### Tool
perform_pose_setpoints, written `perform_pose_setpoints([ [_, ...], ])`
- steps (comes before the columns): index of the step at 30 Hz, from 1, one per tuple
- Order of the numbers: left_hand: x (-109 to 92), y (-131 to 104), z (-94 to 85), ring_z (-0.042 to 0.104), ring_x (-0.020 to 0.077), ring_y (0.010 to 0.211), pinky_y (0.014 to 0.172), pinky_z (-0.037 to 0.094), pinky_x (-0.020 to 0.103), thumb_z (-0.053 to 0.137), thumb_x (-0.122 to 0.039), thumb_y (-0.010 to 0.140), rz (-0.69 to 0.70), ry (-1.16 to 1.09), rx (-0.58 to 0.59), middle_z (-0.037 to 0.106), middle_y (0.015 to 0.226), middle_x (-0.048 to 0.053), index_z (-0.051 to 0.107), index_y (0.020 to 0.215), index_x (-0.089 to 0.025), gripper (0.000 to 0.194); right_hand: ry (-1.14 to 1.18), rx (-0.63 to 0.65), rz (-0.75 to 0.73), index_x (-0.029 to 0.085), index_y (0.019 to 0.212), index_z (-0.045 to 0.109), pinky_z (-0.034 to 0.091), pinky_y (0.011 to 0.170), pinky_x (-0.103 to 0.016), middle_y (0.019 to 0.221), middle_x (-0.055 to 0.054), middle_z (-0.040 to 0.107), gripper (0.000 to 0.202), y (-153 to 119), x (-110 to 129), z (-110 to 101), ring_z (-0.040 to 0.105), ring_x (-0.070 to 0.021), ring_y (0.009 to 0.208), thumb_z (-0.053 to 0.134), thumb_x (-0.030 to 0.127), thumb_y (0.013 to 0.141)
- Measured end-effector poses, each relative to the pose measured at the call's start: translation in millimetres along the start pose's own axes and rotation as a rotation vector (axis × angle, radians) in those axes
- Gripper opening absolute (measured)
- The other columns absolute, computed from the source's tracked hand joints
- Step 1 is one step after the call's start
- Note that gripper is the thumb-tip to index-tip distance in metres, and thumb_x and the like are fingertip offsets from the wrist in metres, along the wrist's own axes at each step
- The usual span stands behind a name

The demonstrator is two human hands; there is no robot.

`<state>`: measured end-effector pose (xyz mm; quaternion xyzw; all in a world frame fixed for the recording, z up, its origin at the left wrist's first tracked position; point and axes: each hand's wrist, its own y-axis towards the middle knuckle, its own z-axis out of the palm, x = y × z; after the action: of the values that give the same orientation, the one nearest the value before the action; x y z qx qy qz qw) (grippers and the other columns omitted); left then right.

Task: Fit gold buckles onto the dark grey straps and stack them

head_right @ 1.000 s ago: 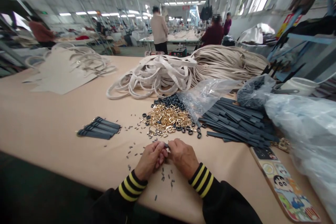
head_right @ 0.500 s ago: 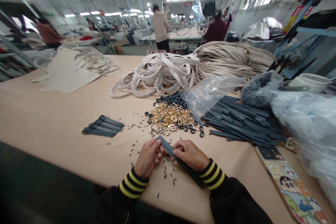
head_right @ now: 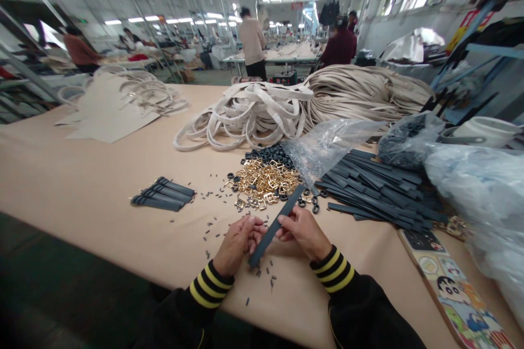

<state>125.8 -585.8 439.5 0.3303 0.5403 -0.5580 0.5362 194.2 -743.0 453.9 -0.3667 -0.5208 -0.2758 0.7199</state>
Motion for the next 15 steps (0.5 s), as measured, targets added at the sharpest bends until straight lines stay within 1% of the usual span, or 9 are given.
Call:
perform_pose_setpoints([
  [2,0,-1,-1.1,0.05,0.0064,0.043,0.035,0.035,0.015,0.045,-0.049,0.077,-0.002,0.052,0.062,0.061,0.067,0.005,0.05,0.077,-0.011,0.038,0.089,-0.16,-0.016,0.013,0.077,0.05,0.051,0.05,-0.017,0.064,-0.002,0.061,0.026,2,3,-3,0.061,-0.01,0.056,0.065,0.033,0.069],
  [4,1,-1,-2.6,0.049,0.0058,0.04,0.033,0.034,0.014,0.046,-0.048,0.077,-0.019,0.043,0.103,0.061,0.064,0.004,0.048,0.074,-0.012,0.036,0.155,-0.244,-0.024,0.013,0.077,0.05,0.052,0.052,-0.017,0.068,-0.003,0.062,0.027,4,4,-5,0.062,-0.0113,0.059,0.067,0.032,0.067],
  [6,2,-1,-4.3,0.047,0.0046,0.037,0.032,0.032,0.013,0.051,-0.045,0.075,-0.027,-0.017,0.092,0.059,0.06,0.001,0.046,0.072,-0.013,0.033,0.168,-0.247,-0.026,0.013,0.077,0.051,0.053,0.054,-0.017,0.07,-0.004,0.063,0.027,5,4,-7,0.063,-0.0119,0.062,0.067,0.033,0.067],
  [7,2,-1,-5.1,0.046,0.0039,0.036,0.031,0.03,0.012,0.053,-0.044,0.074,-0.02,-0.054,0.068,0.058,0.058,-0.001,0.045,0.072,-0.014,0.031,0.146,-0.214,-0.022,0.013,0.077,0.052,0.052,0.055,-0.017,0.071,-0.004,0.063,0.027,4,4,-7,0.063,-0.0116,0.063,0.066,0.034,0.069],
  [9,1,0,-6.7,0.042,0.0025,0.035,0.03,0.027,0.011,0.055,-0.042,0.073,-0.003,-0.131,0.011,0.055,0.055,-0.003,0.043,0.072,-0.015,0.029,0.046,-0.058,0.005,0.012,0.075,0.054,0.05,0.052,-0.016,0.072,-0.005,0.063,0.027,1,5,-8,0.062,-0.0106,0.061,0.062,0.037,0.072],
  [11,0,0,-8.2,0.039,0.0017,0.033,0.028,0.024,0.01,0.054,-0.04,0.074,-0.003,-0.196,-0.013,0.053,0.054,-0.005,0.041,0.071,-0.016,0.028,-0.085,0.216,0.062,0.01,0.073,0.057,0.048,0.049,-0.017,0.073,-0.006,0.064,0.03,-5,9,-9,0.062,-0.0102,0.057,0.059,0.04,0.074],
  [13,-2,-1,-9.7,0.036,0.0014,0.032,0.027,0.021,0.01,0.055,-0.039,0.074,-0.025,-0.251,0.023,0.048,0.051,-0.007,0.039,0.07,-0.017,0.028,-0.159,0.473,0.088,0.01,0.076,0.06,0.048,0.05,-0.02,0.075,-0.008,0.065,0.032,-12,15,-12,0.062,-0.0117,0.056,0.059,0.042,0.073],
  [14,-3,-2,-10.4,0.035,0.0014,0.031,0.026,0.019,0.01,0.056,-0.039,0.073,-0.043,-0.275,0.068,0.046,0.049,-0.008,0.038,0.069,-0.017,0.028,-0.156,0.53,0.061,0.011,0.077,0.061,0.049,0.051,-0.023,0.075,-0.008,0.065,0.034,-16,18,-13,0.061,-0.0126,0.056,0.059,0.044,0.072],
  [15,-4,-3,-10.9,0.033,0.0014,0.03,0.026,0.018,0.01,0.057,-0.038,0.073,-0.069,-0.291,0.127,0.043,0.047,-0.009,0.038,0.069,-0.017,0.029,-0.132,0.515,0.002,0.012,0.078,0.061,0.049,0.052,-0.025,0.073,-0.008,0.065,0.035,-19,21,-15,0.061,-0.0135,0.056,0.059,0.046,0.072],
])
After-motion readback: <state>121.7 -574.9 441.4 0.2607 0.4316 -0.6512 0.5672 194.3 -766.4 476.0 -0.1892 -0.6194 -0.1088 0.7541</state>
